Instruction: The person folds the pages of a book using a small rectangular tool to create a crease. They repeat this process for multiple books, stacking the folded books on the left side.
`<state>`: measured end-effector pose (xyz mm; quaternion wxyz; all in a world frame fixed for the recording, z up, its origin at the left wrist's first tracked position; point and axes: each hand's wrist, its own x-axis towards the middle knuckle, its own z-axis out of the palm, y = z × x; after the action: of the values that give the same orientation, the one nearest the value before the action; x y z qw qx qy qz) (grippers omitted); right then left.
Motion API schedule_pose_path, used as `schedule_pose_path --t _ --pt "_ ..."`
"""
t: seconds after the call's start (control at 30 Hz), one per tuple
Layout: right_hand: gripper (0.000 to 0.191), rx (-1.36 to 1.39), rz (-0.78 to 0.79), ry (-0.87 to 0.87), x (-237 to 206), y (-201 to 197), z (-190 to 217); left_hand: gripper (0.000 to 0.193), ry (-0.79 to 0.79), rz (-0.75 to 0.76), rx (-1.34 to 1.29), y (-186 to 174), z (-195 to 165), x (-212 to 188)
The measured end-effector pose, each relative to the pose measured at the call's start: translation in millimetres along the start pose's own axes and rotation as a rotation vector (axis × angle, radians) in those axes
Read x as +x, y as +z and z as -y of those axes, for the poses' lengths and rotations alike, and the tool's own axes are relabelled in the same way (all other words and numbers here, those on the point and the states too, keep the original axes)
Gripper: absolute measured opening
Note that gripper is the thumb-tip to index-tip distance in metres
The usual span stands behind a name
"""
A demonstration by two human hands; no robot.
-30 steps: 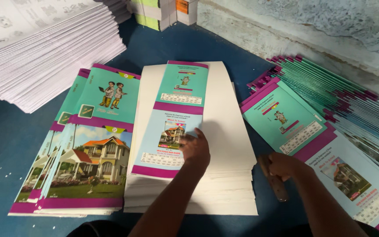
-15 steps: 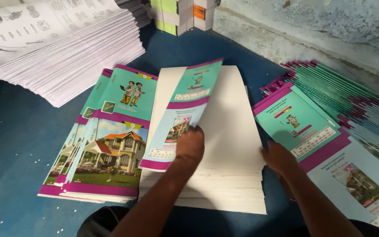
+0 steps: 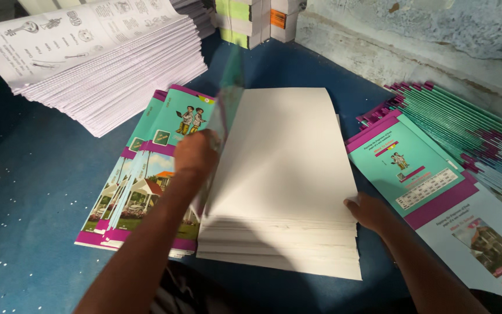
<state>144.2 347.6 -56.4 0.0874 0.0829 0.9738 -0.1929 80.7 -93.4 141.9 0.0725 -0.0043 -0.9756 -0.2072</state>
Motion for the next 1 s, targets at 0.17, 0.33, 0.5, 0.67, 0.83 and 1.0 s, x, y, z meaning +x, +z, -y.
schedule_pose_path --t 0.17,0.33,0.5,0.67,0.83,1.0 --pt "0.068 0.050 0.044 0.062 -1 -2 4 0.031 -0.109 -0.074 -0.066 -15 47 2" --pt "0.064 0.105 0.018 0.002 -5 -7 9 0.036 -0.169 -0.106 -0.059 -17 97 4" --pt "0.059 0.292 0.064 0.149 -9 -14 16 0.045 -0.320 -0.027 0.019 -15 138 4" --pt "0.060 0.210 -0.045 0.075 0 -6 10 0.044 -0.302 -0.106 0.009 -5 172 1" --pt "0.080 0.230 -0.125 0.049 8 2 6 0.049 -0.370 -0.091 0.000 7 196 -6" --pt "0.081 0.262 -0.081 0.129 5 4 11 0.054 -0.430 -0.031 0.023 16 203 -16"
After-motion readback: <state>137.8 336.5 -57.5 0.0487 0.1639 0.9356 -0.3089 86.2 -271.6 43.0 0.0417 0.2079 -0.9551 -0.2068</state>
